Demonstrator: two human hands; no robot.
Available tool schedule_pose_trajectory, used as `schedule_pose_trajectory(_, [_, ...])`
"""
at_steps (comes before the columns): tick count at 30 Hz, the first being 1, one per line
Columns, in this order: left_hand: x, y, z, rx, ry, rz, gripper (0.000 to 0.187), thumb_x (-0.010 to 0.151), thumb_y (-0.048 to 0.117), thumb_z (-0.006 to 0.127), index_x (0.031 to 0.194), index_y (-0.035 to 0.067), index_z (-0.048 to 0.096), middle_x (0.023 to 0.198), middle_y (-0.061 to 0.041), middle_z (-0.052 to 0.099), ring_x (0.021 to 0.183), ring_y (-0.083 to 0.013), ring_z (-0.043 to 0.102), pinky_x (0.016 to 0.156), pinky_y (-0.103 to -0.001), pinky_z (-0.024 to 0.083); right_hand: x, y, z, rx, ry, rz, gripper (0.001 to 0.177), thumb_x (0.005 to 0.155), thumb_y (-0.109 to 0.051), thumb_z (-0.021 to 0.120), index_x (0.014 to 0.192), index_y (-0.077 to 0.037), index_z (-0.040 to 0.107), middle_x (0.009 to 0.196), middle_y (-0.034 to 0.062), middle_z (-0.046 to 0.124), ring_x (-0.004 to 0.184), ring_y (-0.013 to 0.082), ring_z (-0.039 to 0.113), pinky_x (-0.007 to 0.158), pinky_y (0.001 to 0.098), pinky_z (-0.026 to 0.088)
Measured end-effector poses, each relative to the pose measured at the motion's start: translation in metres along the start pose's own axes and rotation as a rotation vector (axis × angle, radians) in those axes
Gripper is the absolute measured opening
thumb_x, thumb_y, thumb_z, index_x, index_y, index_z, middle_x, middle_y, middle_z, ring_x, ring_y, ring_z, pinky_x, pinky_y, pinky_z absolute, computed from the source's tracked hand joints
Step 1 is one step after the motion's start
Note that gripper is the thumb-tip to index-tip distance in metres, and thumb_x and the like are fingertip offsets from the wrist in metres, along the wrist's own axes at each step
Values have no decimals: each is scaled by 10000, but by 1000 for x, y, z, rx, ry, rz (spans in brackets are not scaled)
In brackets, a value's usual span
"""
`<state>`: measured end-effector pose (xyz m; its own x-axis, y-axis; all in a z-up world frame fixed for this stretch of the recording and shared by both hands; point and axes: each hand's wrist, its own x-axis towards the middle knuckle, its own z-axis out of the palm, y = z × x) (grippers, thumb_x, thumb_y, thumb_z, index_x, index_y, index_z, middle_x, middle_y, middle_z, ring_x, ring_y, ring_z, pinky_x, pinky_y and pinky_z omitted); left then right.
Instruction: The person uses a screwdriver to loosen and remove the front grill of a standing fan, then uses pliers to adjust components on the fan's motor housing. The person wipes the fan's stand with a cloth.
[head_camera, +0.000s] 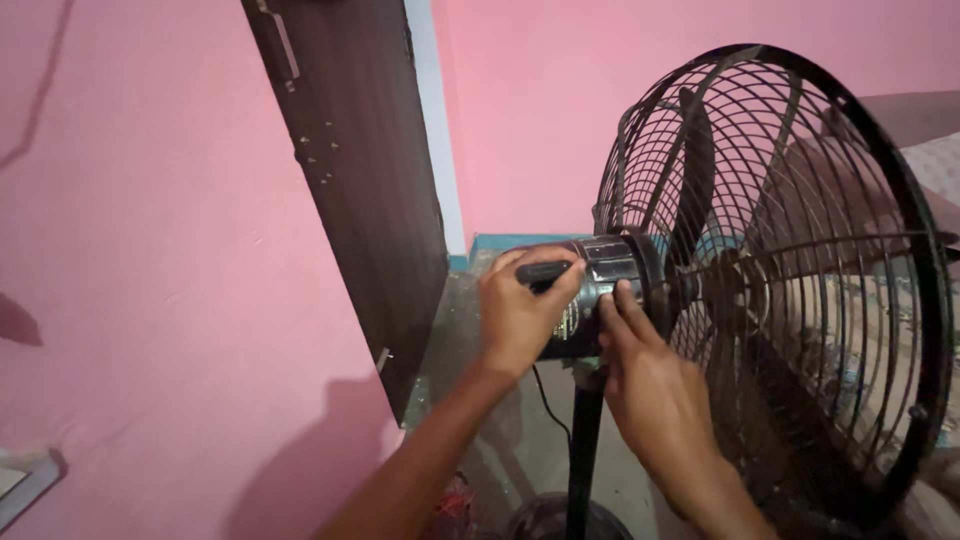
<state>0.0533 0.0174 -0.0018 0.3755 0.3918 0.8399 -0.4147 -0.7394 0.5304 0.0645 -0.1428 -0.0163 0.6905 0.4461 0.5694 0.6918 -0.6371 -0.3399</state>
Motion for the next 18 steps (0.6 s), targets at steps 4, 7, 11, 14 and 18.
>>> schedule_pose_trajectory(4, [-2,5,11,22,-62,138,141,883,261,788,946,136,781,971,-32,789,919,-214,734,1027,-377,479,-4,-3,0,-9,-28,24,521,920,-199,573,1440,-152,576,1518,29,498,718,427,723,641,506,593])
schedule_pose_trajectory(7, [1,9,15,72,-5,155,143,885,275,792,921,138,778,952,-26,788,888,-206,730,1031,-370,486,-2,-3,-1,-10,-19,12,522,920,-194,577,1441,-167,579,1525,20,495,727,429,722,650,505,596])
schedule_pose_trajectory(11, [-2,17,17,97,21,71,153,855,269,804,883,119,790,891,-49,793,820,-223,736,988,-386,481,-1,-2,-1,-49,-71,33,568,913,-184,580,1479,-177,537,1553,7,456,720,431,721,653,511,592])
schedule_pose_trajectory(14, [0,15,16,19,-78,40,173,877,280,797,934,116,792,921,-51,783,844,-205,755,887,-353,564,-3,-2,-1,-55,-56,19,686,853,-116,595,1530,-178,501,1544,17,468,733,431,719,648,516,587])
schedule_pose_trajectory(18, [26,-14,8,-254,-45,-315,189,940,273,753,949,89,796,865,-45,815,781,-190,754,714,-361,596,-4,0,-1,17,18,-30,519,906,-152,596,1424,-162,562,1560,17,485,763,428,722,664,508,593])
